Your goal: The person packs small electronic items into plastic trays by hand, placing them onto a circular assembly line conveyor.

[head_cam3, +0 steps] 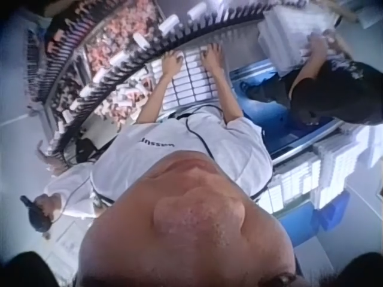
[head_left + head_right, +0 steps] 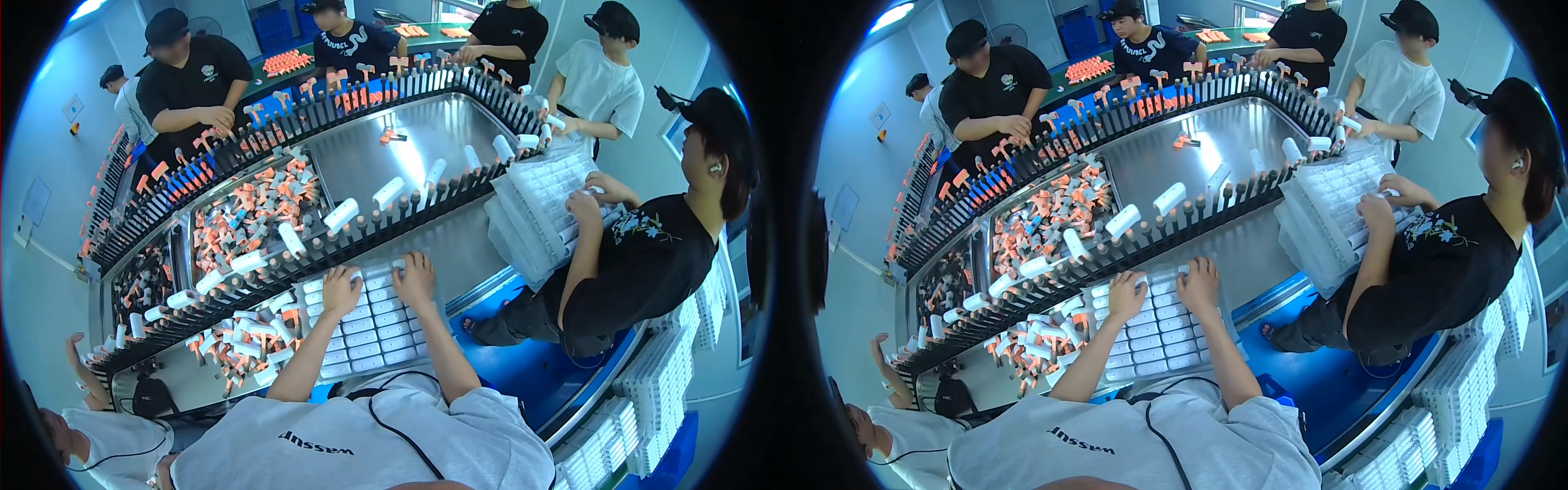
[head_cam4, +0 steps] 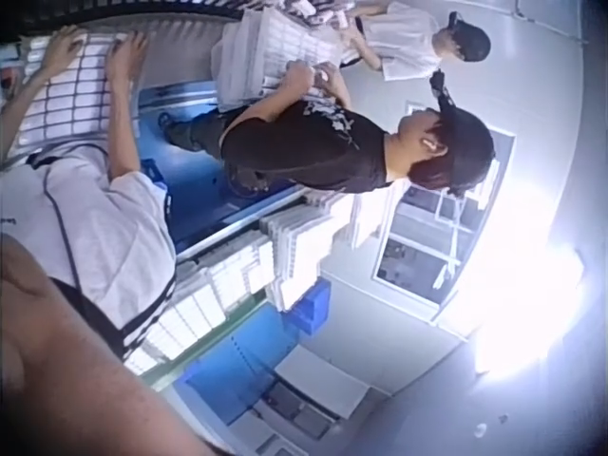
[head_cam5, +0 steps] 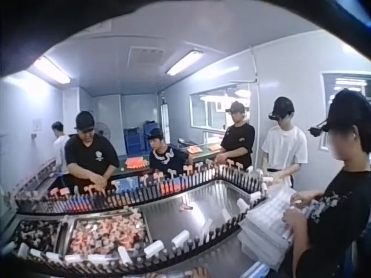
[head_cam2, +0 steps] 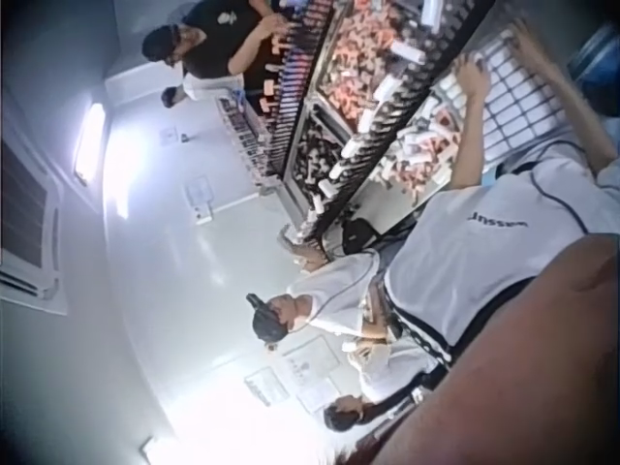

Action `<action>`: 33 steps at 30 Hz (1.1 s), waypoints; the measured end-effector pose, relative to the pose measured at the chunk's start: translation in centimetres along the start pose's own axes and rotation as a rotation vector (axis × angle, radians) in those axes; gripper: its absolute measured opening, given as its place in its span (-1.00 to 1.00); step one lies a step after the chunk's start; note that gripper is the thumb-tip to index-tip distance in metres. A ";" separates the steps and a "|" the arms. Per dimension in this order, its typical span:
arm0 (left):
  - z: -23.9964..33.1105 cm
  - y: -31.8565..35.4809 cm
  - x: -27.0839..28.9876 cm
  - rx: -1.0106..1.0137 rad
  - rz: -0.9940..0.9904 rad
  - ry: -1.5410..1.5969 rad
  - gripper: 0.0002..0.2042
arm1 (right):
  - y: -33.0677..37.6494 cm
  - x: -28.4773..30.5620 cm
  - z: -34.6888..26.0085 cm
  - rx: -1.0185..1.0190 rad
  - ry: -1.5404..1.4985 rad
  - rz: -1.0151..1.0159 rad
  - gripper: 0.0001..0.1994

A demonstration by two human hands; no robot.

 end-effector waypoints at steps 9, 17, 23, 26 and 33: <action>-0.1 0.4 0.0 -0.034 0.006 -0.057 -0.71 | 0.4 0.3 -0.3 0.038 -0.023 0.030 -0.67; -0.6 0.4 0.3 0.010 -0.015 -0.017 -0.67 | 0.1 0.0 -0.6 0.045 -0.012 0.029 -0.65; 0.0 0.3 0.3 -0.013 -0.006 -0.017 -0.70 | 0.3 -0.1 0.0 0.006 0.006 0.004 -0.64; 0.1 0.1 0.1 -0.015 0.016 -0.028 -0.71 | 0.1 0.0 0.1 -0.001 0.007 0.011 -0.64; -0.2 -0.1 -0.2 -0.018 0.026 -0.015 -0.74 | -0.1 0.3 -0.1 0.004 -0.016 0.007 -0.61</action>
Point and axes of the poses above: each hand's wrist, its own y-axis away from the middle knuckle, its own x-axis out of the back of the hand, z = x × y, the point moved 10 cm from there along -y, towards the middle knuckle, and after that the axes turned 7 degrees about z, right-handed, at the moved point
